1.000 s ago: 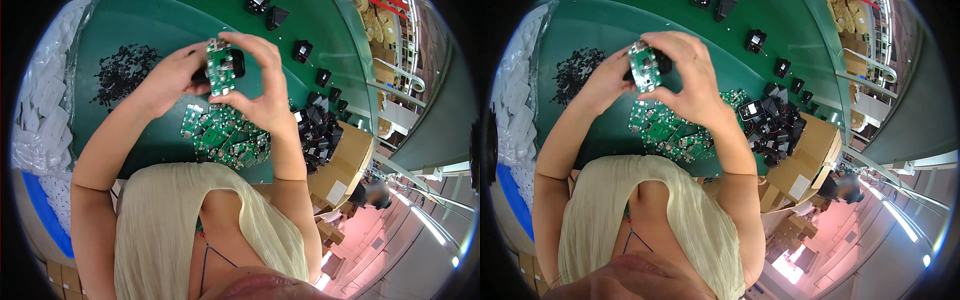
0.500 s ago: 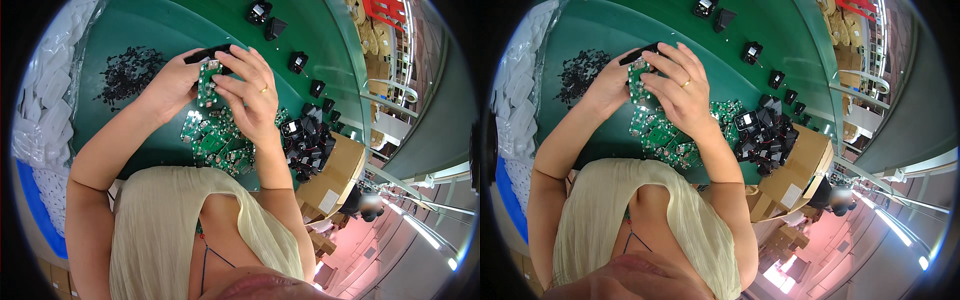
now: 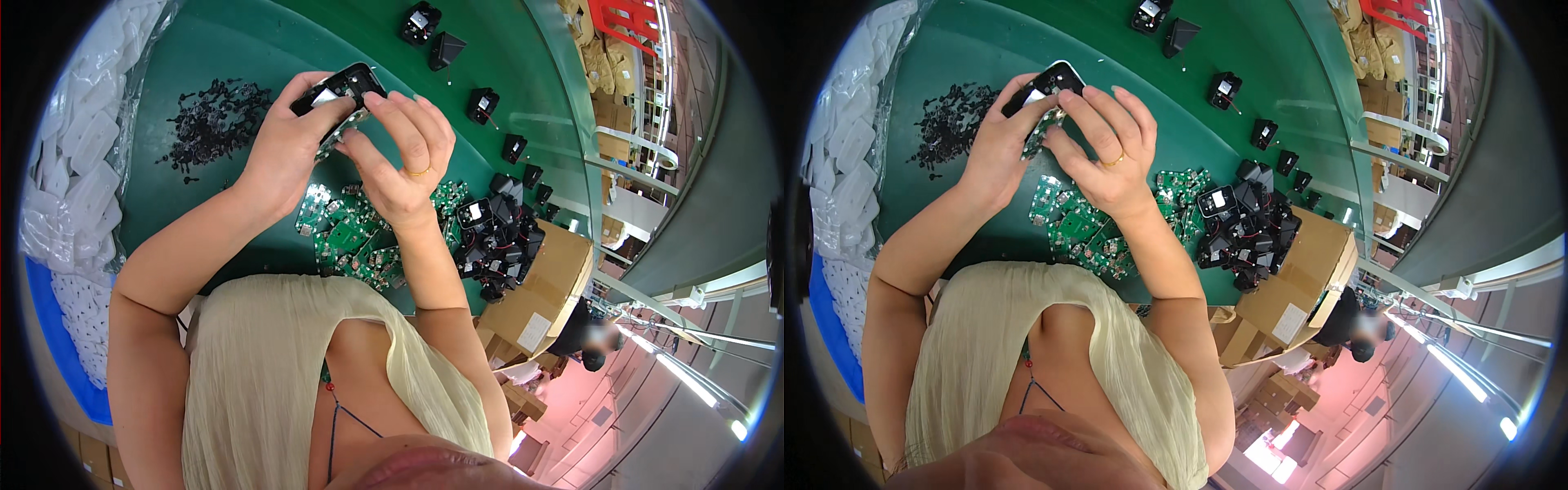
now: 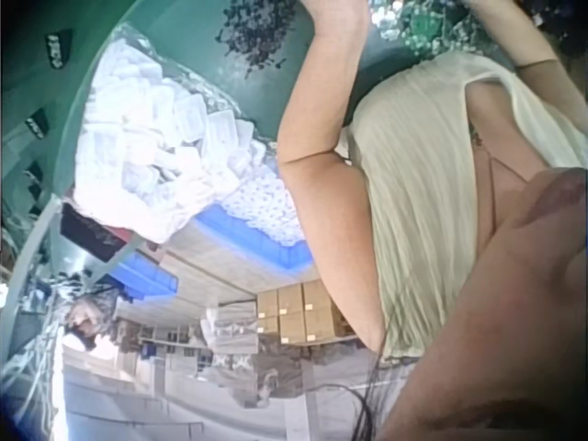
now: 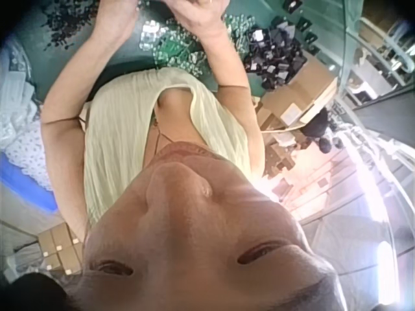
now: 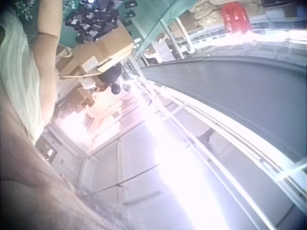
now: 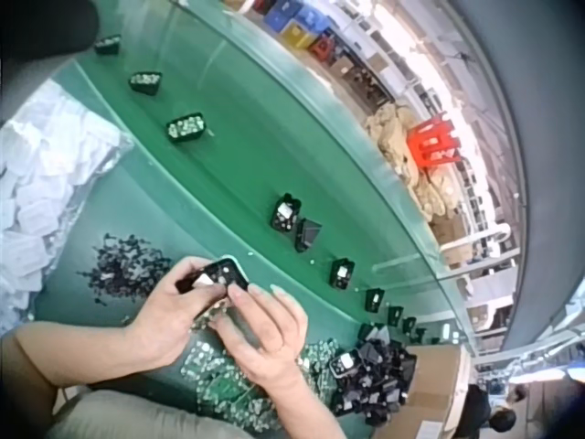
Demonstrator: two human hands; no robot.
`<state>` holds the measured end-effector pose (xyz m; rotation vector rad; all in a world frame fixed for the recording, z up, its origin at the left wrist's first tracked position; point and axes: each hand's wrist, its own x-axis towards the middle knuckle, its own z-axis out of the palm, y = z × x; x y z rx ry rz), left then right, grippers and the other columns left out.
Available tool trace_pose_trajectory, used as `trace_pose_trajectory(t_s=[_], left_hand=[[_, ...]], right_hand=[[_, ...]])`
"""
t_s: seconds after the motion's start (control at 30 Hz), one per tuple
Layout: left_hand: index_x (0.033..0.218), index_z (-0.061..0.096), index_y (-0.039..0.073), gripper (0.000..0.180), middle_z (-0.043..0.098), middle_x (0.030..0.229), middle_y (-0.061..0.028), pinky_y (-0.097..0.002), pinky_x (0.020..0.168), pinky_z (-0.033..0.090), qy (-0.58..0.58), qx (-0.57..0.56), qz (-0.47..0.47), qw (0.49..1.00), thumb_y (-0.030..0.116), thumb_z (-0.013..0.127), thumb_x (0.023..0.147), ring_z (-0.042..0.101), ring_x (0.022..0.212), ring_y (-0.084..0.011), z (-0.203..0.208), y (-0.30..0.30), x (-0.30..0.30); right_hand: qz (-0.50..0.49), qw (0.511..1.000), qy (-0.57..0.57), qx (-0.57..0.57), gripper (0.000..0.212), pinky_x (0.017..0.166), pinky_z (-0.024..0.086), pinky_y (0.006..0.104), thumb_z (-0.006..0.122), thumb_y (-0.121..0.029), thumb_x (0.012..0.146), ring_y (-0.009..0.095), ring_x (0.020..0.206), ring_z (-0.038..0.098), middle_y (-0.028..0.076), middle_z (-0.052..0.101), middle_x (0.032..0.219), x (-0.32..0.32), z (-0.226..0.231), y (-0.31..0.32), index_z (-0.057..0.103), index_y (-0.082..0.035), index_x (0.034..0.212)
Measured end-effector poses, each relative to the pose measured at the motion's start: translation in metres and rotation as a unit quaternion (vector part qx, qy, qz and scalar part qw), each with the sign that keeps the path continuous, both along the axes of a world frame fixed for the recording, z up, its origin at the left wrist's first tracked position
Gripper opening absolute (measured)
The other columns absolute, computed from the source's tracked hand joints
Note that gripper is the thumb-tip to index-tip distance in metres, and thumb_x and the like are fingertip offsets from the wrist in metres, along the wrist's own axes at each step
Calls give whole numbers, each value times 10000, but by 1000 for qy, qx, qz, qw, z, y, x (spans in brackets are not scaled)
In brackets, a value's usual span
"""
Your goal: Assembling small electronic component housings by inserting printed circuit boards and small plastic parts.
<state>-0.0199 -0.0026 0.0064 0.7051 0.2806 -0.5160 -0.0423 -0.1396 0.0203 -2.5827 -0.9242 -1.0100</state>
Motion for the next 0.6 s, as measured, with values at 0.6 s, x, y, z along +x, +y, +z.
trace_pose_trajectory(t_s=[0.6], left_hand=[[1158,441,50,309,493,1034,-6,-205,757,371,-218,109,-10,970,276,414,949,440,898,-53,-15,-7,-4]], right_hand=[[-54,995,79,-1,158,812,383,368,649,-54,611,231,935,539,26,547,899,13,23,-4,591,-86,754]])
